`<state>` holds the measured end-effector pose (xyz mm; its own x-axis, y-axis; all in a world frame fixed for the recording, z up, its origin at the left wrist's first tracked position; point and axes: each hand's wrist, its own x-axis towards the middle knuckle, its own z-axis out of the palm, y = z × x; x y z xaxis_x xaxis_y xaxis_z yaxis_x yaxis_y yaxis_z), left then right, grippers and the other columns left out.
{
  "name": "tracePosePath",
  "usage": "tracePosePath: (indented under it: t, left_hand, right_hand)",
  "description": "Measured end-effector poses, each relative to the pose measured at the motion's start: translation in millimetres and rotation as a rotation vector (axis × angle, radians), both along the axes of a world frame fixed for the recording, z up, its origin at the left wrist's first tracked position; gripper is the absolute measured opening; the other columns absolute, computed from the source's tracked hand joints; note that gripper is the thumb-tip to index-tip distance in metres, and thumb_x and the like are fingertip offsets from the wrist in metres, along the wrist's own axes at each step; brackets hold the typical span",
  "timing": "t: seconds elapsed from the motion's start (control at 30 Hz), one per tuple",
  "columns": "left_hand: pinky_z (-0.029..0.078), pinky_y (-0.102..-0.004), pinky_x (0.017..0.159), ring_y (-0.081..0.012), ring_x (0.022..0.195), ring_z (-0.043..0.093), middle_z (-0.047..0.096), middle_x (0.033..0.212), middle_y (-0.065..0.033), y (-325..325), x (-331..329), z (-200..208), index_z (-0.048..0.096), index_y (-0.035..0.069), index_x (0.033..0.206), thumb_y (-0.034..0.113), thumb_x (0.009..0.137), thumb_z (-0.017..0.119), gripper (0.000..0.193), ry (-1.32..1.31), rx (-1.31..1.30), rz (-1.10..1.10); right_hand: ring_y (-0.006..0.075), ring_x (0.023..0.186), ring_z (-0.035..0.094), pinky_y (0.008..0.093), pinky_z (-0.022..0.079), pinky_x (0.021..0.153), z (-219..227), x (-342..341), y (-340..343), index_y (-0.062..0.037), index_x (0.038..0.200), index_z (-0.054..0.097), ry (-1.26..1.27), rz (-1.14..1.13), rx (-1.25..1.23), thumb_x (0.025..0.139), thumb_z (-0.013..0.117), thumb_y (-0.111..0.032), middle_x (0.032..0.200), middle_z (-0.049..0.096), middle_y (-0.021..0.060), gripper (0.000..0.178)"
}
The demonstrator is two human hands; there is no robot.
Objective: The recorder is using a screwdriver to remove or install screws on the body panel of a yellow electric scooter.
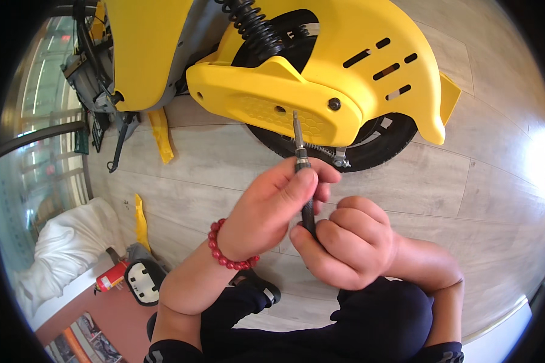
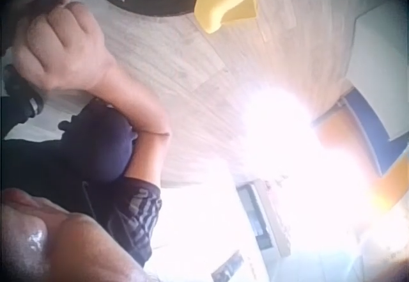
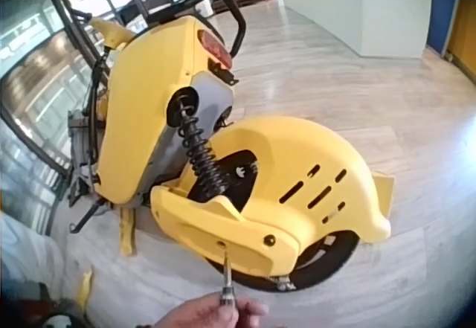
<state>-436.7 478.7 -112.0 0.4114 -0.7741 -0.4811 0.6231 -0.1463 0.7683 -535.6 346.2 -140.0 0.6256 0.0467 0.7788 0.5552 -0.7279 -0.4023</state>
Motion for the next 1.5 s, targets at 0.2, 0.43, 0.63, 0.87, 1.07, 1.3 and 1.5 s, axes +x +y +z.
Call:
tracePosePath:
  t: [0.2, 0.43, 0.63, 0.87, 1.07, 1.3, 1.5]
  left_hand:
    - [0.039, -0.0208, 0.065, -0.0052, 0.072, 0.046, 0.053, 0.083, 0.0015, -2.5, 9.3, -4.8, 0.057, 0.003, 0.099, 0.026, 0.098, 0.048, 0.025, 0.029, 0.051, 0.088]
    - [0.041, -0.0188, 0.061, -0.0043, 0.069, 0.048, 0.054, 0.085, 0.0003, -21.8, 7.5, -4.3, 0.057, 0.004, 0.100, 0.023, 0.097, 0.052, 0.020, 0.007, 0.069, -0.013]
    - [0.039, -0.0191, 0.057, -0.0036, 0.065, 0.047, 0.055, 0.078, 0.0023, -32.3, -14.8, 22.1, 0.057, 0.005, 0.096, 0.026, 0.096, 0.055, 0.021, -0.036, 0.224, 0.037]
    - [0.042, -0.0208, 0.059, -0.0046, 0.068, 0.049, 0.056, 0.080, 0.0027, -38.5, -35.7, 99.1, 0.059, 0.004, 0.097, 0.027, 0.095, 0.055, 0.024, 0.154, 0.473, 0.036]
    - [0.039, -0.0222, 0.057, -0.0046, 0.066, 0.047, 0.054, 0.075, 0.0028, -56.8, -10.6, 88.0, 0.059, 0.003, 0.086, 0.022, 0.092, 0.059, 0.020, 0.028, 0.538, -0.069]
    - [0.038, -0.0249, 0.055, -0.0062, 0.062, 0.045, 0.053, 0.068, 0.0019, -52.7, 33.3, 38.8, 0.057, 0.003, 0.076, 0.022, 0.090, 0.060, 0.024, -0.003, 0.589, -0.254]
    - [0.038, -0.0242, 0.055, -0.0050, 0.061, 0.043, 0.051, 0.066, 0.0027, -38.6, 67.2, 17.3, 0.057, 0.002, 0.075, 0.023, 0.092, 0.058, 0.026, -0.146, 0.580, -0.558]
  right_hand:
    - [0.0202, 0.061, 0.057, 0.0307, 0.048, 0.053, -8.5, 1.0, 7.8, 0.0008, 0.092, 0.058, 0.264, -0.021, 0.183, 0.067, 0.071, -0.002, 0.075, 0.055, 0.0073, 0.028]
    - [0.0245, 0.058, 0.061, 0.0326, 0.050, 0.052, 3.9, -21.8, 12.9, 0.0062, 0.102, 0.050, 0.544, -0.186, 0.518, 0.078, 0.065, 0.003, 0.085, 0.058, 0.0146, 0.028]
    - [0.0223, 0.061, 0.061, 0.0318, 0.046, 0.056, 46.4, -30.1, 2.5, 0.0025, 0.113, 0.043, 1.031, -0.129, 1.124, 0.090, 0.055, -0.005, 0.072, 0.062, 0.0141, 0.027]
    - [0.0295, 0.066, 0.058, 0.0379, 0.043, 0.061, 142.8, -38.4, -2.2, 0.0044, 0.089, 0.054, 1.319, -0.244, 1.219, 0.094, 0.050, -0.019, 0.073, 0.060, 0.0201, 0.025]
    - [0.0150, 0.058, 0.044, 0.0331, 0.038, 0.055, 140.5, -9.1, 33.7, 0.0023, 0.084, 0.053, 1.258, -0.636, 1.606, 0.096, 0.047, -0.020, 0.063, 0.050, 0.0087, 0.027]
    - [0.0063, 0.059, 0.040, 0.0254, 0.034, 0.052, 94.5, 36.2, 71.5, -0.0010, 0.087, 0.055, 0.966, -0.818, 1.878, 0.098, 0.045, -0.020, 0.064, 0.047, -0.0023, 0.024]
    - [0.0020, 0.058, 0.038, 0.0204, 0.031, 0.050, 83.4, 66.0, 99.9, -0.0017, 0.094, 0.057, 0.769, -0.908, 2.087, 0.099, 0.045, -0.021, 0.065, 0.045, -0.0057, 0.023]
